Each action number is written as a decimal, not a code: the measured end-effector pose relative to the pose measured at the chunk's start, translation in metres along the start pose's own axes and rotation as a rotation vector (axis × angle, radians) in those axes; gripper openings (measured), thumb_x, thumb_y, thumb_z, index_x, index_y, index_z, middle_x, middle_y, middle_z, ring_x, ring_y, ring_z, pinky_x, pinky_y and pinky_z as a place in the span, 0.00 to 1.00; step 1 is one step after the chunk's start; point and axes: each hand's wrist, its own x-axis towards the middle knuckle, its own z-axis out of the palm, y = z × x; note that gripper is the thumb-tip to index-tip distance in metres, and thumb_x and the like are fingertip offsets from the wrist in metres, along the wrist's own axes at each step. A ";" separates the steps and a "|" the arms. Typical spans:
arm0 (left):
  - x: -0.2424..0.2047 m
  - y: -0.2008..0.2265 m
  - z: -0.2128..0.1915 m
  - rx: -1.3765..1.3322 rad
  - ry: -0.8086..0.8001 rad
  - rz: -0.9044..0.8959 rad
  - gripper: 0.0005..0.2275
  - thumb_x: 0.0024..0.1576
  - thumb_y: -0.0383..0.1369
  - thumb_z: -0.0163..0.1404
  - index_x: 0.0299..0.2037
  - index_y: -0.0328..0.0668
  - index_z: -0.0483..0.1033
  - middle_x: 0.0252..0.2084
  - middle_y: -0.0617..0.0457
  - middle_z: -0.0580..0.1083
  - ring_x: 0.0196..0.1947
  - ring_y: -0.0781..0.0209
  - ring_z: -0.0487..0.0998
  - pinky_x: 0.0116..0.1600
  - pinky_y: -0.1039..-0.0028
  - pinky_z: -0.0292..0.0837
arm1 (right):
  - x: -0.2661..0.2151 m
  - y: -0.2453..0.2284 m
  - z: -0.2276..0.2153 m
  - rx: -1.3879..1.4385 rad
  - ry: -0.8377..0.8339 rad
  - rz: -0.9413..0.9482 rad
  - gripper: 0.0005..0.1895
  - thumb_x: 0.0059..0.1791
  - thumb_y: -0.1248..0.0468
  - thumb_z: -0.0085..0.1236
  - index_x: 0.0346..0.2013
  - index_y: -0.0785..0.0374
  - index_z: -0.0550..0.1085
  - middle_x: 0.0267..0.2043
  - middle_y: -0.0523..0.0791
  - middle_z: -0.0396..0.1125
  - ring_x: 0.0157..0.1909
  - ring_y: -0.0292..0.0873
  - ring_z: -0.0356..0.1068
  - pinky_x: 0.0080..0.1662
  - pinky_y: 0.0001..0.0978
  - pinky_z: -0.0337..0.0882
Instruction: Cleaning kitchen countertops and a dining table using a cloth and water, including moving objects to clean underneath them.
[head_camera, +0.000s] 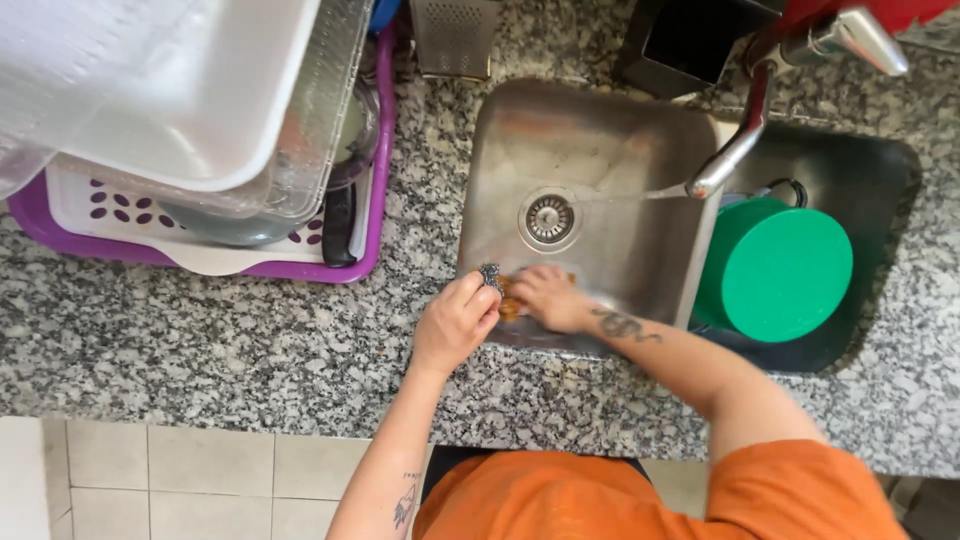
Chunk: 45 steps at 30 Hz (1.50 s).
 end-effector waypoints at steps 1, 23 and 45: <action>-0.005 -0.003 0.005 0.038 0.004 0.013 0.06 0.46 0.31 0.52 0.30 0.54 0.67 0.37 0.58 0.68 0.30 0.58 0.75 0.32 0.74 0.74 | -0.021 0.017 -0.003 -0.010 -0.094 0.020 0.17 0.47 0.43 0.39 0.38 0.49 0.65 0.44 0.41 0.60 0.52 0.50 0.60 0.46 0.45 0.61; 0.006 0.014 -0.008 0.017 -0.013 0.010 0.10 0.42 0.27 0.54 0.27 0.52 0.65 0.31 0.59 0.65 0.28 0.57 0.74 0.31 0.73 0.73 | -0.039 -0.047 -0.171 0.726 -0.654 0.921 0.26 0.46 0.42 0.42 0.38 0.57 0.78 0.44 0.49 0.72 0.53 0.56 0.66 0.51 0.52 0.64; 0.070 0.044 0.074 -0.143 -0.760 -0.198 0.11 0.50 0.34 0.48 0.43 0.50 0.72 0.40 0.48 0.71 0.43 0.47 0.75 0.49 0.62 0.69 | -0.048 -0.010 -0.221 0.866 0.083 1.111 0.25 0.36 0.39 0.55 0.26 0.58 0.73 0.30 0.49 0.70 0.43 0.54 0.70 0.42 0.45 0.69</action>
